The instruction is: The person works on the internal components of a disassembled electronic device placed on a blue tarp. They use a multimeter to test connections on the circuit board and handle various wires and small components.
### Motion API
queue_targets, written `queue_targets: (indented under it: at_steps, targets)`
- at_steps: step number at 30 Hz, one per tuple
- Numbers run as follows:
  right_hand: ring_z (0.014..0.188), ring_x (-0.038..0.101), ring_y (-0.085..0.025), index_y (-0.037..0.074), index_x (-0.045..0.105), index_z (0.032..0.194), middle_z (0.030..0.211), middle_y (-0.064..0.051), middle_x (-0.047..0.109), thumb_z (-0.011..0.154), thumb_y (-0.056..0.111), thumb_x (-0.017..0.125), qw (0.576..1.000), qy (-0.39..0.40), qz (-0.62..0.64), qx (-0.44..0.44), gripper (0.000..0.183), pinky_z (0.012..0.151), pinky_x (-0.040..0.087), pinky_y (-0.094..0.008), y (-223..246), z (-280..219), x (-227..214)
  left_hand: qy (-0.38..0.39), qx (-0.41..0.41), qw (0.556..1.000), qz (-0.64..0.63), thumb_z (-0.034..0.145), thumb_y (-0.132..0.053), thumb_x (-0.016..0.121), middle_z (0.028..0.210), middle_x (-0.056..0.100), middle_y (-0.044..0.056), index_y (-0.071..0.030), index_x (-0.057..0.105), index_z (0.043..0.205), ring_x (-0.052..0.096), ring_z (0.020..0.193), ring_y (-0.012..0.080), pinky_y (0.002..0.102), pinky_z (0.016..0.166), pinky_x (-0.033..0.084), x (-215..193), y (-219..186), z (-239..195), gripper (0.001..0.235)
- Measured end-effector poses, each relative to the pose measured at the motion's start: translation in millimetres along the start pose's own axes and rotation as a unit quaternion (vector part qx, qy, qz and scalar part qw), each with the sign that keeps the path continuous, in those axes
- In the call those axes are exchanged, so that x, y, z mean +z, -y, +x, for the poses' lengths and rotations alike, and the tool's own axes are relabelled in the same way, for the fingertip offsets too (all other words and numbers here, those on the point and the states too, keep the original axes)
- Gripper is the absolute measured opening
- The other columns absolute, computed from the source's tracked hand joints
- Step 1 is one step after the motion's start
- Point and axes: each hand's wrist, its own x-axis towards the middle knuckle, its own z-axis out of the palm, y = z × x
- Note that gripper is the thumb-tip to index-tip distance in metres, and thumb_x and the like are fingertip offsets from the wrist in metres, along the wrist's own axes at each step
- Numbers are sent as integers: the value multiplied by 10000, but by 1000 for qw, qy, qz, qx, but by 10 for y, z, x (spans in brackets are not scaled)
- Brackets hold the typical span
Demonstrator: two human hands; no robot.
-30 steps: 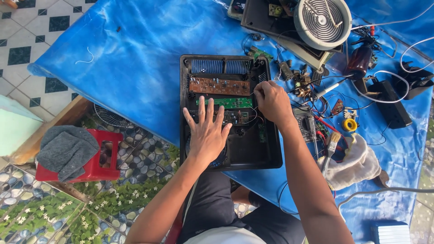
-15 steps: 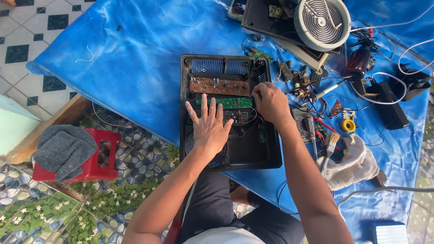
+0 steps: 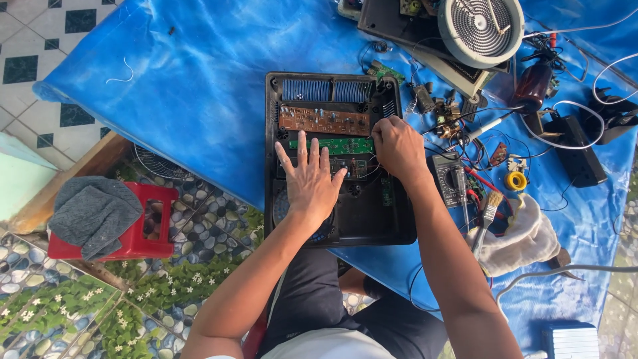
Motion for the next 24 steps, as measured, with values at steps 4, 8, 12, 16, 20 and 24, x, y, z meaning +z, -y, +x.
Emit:
queue_targets:
  at_steps: [4, 8, 12, 16, 20, 24]
  targets:
    - [885, 727, -298, 158, 710, 979, 897, -53, 670, 944, 248, 684, 1000, 2, -1, -4, 100, 718, 616, -410, -30, 13, -19, -1, -1, 1000, 2, 1068, -592, 190, 1672, 328, 136, -115, 465, 1538, -19, 1603, 367, 763, 1173, -174, -20, -21, 26, 724]
    - [902, 732, -300, 141, 726, 967, 899, -61, 685, 932, 236, 680, 1000, 15, 0, -14, 110, 727, 613, -406, -29, 3, -31, -1, -7, 1000, 12, 1066, -600, 189, 1673, 329, 131, -122, 463, 1541, -14, 1603, 362, 759, 1176, -173, 10, -32, 12, 727]
    - [896, 729, -298, 143, 721, 966, 889, -65, 678, 927, 244, 692, 1000, 11, -7, -23, 112, 727, 617, -407, -46, 12, -16, -3, -10, 1000, -4, 1065, -598, 194, 1676, 321, 133, -116, 468, 1538, -26, 1603, 365, 757, 1172, -180, -14, -30, 8, 729]
    - [897, 732, -302, 136, 714, 954, 882, -63, 680, 935, 238, 677, 1000, 8, -9, -27, 110, 736, 614, -398, -73, 11, 22, -3, -10, 1000, -5, 1063, -603, 187, 1671, 334, 133, -114, 474, 1535, -12, 1606, 360, 751, 1173, -181, -11, -39, 4, 737]
    - [878, 732, -304, 121, 721, 933, 861, -74, 686, 933, 242, 672, 1000, 10, -13, -21, 130, 727, 611, -398, -15, 7, -46, 0, -14, 1000, 1, 1060, -612, 174, 1677, 321, 132, -117, 460, 1546, -21, 1605, 364, 758, 1170, -180, 9, -45, 13, 750]
    - [875, 731, -318, 111, 727, 923, 850, -91, 692, 916, 247, 686, 999, 13, -3, -34, 142, 724, 609, -414, -42, 26, -25, -1, -14, 1000, -12, 1064, -603, 196, 1667, 346, 136, -114, 486, 1530, 3, 1607, 363, 750, 1164, -183, -35, -41, 1, 736]
